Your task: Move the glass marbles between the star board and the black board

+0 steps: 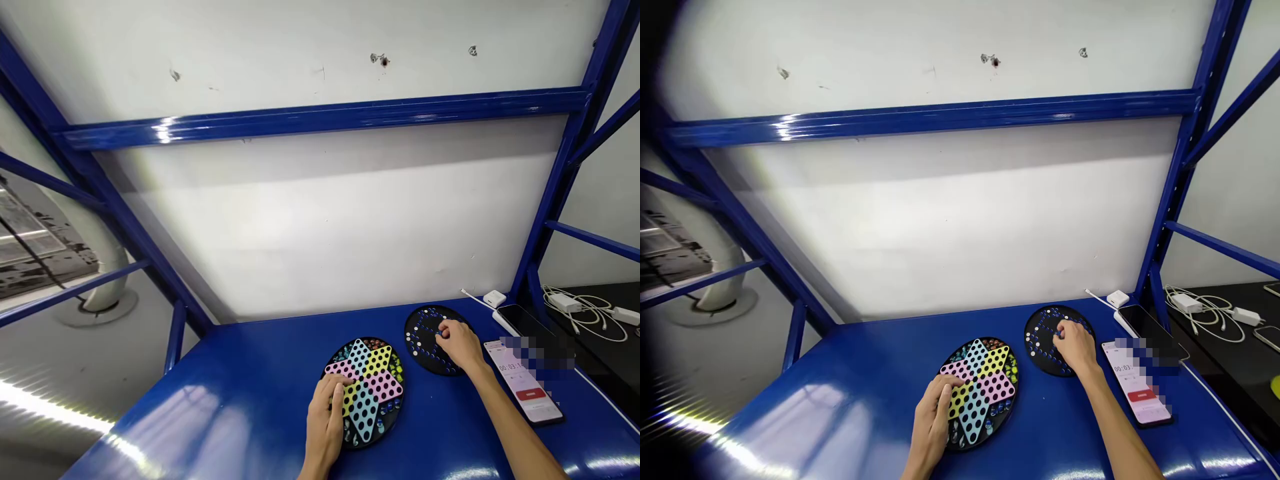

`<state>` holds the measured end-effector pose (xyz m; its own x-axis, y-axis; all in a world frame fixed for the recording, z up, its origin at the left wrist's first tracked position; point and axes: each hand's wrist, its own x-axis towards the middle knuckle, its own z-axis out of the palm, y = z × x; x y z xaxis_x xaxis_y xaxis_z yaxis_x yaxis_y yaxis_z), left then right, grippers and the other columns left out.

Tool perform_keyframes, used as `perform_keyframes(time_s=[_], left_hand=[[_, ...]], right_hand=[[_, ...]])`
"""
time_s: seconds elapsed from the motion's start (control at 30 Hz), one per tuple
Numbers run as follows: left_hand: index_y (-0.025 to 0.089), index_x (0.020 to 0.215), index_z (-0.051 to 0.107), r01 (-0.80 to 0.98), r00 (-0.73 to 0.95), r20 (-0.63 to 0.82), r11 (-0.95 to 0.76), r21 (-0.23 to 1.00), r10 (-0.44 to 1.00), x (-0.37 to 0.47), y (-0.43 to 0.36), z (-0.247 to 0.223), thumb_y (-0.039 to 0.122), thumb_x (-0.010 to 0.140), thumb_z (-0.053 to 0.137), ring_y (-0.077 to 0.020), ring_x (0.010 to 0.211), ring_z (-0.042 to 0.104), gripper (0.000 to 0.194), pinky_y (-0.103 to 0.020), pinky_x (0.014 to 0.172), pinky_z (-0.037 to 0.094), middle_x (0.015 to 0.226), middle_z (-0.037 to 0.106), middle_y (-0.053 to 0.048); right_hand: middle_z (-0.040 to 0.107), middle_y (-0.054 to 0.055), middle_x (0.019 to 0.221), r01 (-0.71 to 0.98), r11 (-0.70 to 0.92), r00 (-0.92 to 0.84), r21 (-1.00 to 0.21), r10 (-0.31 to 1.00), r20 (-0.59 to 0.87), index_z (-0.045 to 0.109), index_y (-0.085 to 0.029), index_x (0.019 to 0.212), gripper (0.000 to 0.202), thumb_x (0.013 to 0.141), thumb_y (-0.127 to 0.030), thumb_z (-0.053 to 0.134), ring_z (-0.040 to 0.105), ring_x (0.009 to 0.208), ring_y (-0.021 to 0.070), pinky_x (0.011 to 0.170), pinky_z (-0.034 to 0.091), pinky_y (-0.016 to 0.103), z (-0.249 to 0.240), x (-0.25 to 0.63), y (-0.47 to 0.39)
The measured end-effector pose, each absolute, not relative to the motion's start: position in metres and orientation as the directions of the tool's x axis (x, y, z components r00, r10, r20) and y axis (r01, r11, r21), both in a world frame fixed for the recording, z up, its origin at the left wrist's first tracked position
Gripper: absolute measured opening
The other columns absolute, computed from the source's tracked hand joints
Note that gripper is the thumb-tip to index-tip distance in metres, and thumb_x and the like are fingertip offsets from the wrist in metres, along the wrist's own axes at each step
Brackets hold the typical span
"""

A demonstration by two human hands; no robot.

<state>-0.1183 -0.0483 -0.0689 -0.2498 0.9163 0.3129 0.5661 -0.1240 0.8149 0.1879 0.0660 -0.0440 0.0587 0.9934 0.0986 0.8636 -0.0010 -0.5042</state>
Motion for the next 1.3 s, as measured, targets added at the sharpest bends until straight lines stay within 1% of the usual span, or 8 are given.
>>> perform_keyframes(time_s=[0.13, 0.23, 0.37, 0.5, 0.67, 0.83, 1.03, 1.3], left_hand=[[0.029, 0.081, 0.071, 0.563, -0.267, 0.324, -0.126, 0.817, 0.907, -0.119, -0.048, -0.069, 0.061, 0.092, 0.038, -0.0299, 0.095, 0.065, 0.047, -0.042, 0.085, 0.056, 0.092, 0.071, -0.006], [0.027, 0.080, 0.071, 0.567, -0.259, 0.341, -0.144, 0.811, 0.903, -0.120, -0.048, -0.069, 0.059, 0.093, 0.039, -0.0287, 0.093, 0.066, 0.046, -0.041, 0.085, 0.055, 0.092, 0.071, -0.006], [0.028, 0.081, 0.070, 0.575, -0.254, 0.362, -0.161, 0.802, 0.897, -0.120, -0.048, -0.070, 0.057, 0.094, 0.039, -0.0270, 0.088, 0.067, 0.044, -0.039, 0.081, 0.055, 0.088, 0.071, -0.004], [0.028, 0.081, 0.071, 0.580, -0.255, 0.380, -0.173, 0.796, 0.889, -0.122, -0.048, -0.072, 0.054, 0.094, 0.041, -0.0270, 0.090, 0.068, 0.041, -0.039, 0.084, 0.056, 0.091, 0.073, -0.004], [0.028, 0.080, 0.070, 0.599, -0.258, 0.398, -0.177, 0.781, 0.880, -0.124, -0.047, -0.075, 0.054, 0.094, 0.041, -0.0269, 0.088, 0.068, 0.041, -0.038, 0.081, 0.057, 0.090, 0.074, -0.004], [0.026, 0.084, 0.069, 0.579, -0.245, 0.396, -0.194, 0.792, 0.885, -0.126, -0.045, -0.080, 0.055, 0.095, 0.041, -0.0258, 0.090, 0.068, 0.041, -0.037, 0.081, 0.056, 0.095, 0.073, -0.005], [0.025, 0.084, 0.069, 0.587, -0.223, 0.413, -0.216, 0.780, 0.883, -0.128, -0.044, -0.083, 0.055, 0.096, 0.041, -0.0253, 0.091, 0.068, 0.043, -0.037, 0.083, 0.055, 0.092, 0.073, -0.005], [0.024, 0.087, 0.070, 0.618, -0.193, 0.408, -0.212, 0.757, 0.893, -0.132, -0.044, -0.086, 0.054, 0.097, 0.039, -0.0248, 0.093, 0.068, 0.044, -0.036, 0.083, 0.055, 0.096, 0.073, -0.005]], right_hand=[[0.071, 0.008, 0.104, 0.740, 0.151, 0.006, -0.656, 0.973, 0.230, 0.070, -0.023, 0.103, 0.025, 0.085, -0.033, 0.057, 0.066, 0.087, 0.0226, 0.077, 0.053, 0.034, -0.052, 0.184, 0.054], [0.071, 0.004, 0.094, 0.591, 0.333, -0.329, -0.735, 0.931, 0.157, 0.071, -0.021, 0.099, 0.020, 0.083, -0.029, 0.061, 0.063, 0.077, 0.0174, 0.075, 0.052, 0.028, -0.041, 0.153, 0.028], [0.072, 0.003, 0.097, 0.643, 0.474, -0.597, -0.602, 0.802, -0.006, 0.072, -0.022, 0.091, 0.013, 0.078, -0.024, 0.068, 0.066, 0.089, 0.0190, 0.080, 0.049, 0.026, -0.031, 0.105, -0.007], [0.072, 0.010, 0.105, 0.789, 0.503, -0.576, -0.352, 0.806, -0.140, 0.070, -0.017, 0.095, 0.017, 0.082, -0.014, 0.059, 0.069, 0.094, 0.0245, 0.078, 0.051, 0.030, -0.023, 0.078, -0.019], [0.074, 0.013, 0.105, 0.840, 0.493, -0.539, -0.228, 0.807, -0.240, 0.072, -0.015, 0.095, 0.023, 0.080, -0.004, 0.059, 0.072, 0.095, 0.0278, 0.074, 0.053, 0.031, -0.005, 0.064, -0.021], [0.077, 0.011, 0.093, 0.838, 0.515, -0.545, -0.180, 0.789, -0.283, 0.074, -0.016, 0.090, 0.024, 0.080, 0.000, 0.059, 0.074, 0.089, 0.0259, 0.070, 0.054, 0.028, 0.002, 0.052, -0.023], [0.077, 0.012, 0.095, 0.790, 0.596, -0.611, -0.145, 0.746, -0.262, 0.073, -0.016, 0.095, 0.023, 0.083, -0.002, 0.059, 0.074, 0.089, 0.0236, 0.072, 0.056, 0.028, -0.007, 0.041, -0.029], [0.077, 0.012, 0.103, 0.818, 0.550, -0.575, -0.170, 0.761, -0.301, 0.076, -0.016, 0.099, 0.023, 0.081, -0.009, 0.064, 0.074, 0.095, 0.0266, 0.077, 0.057, 0.030, 0.003, 0.047, -0.027]])
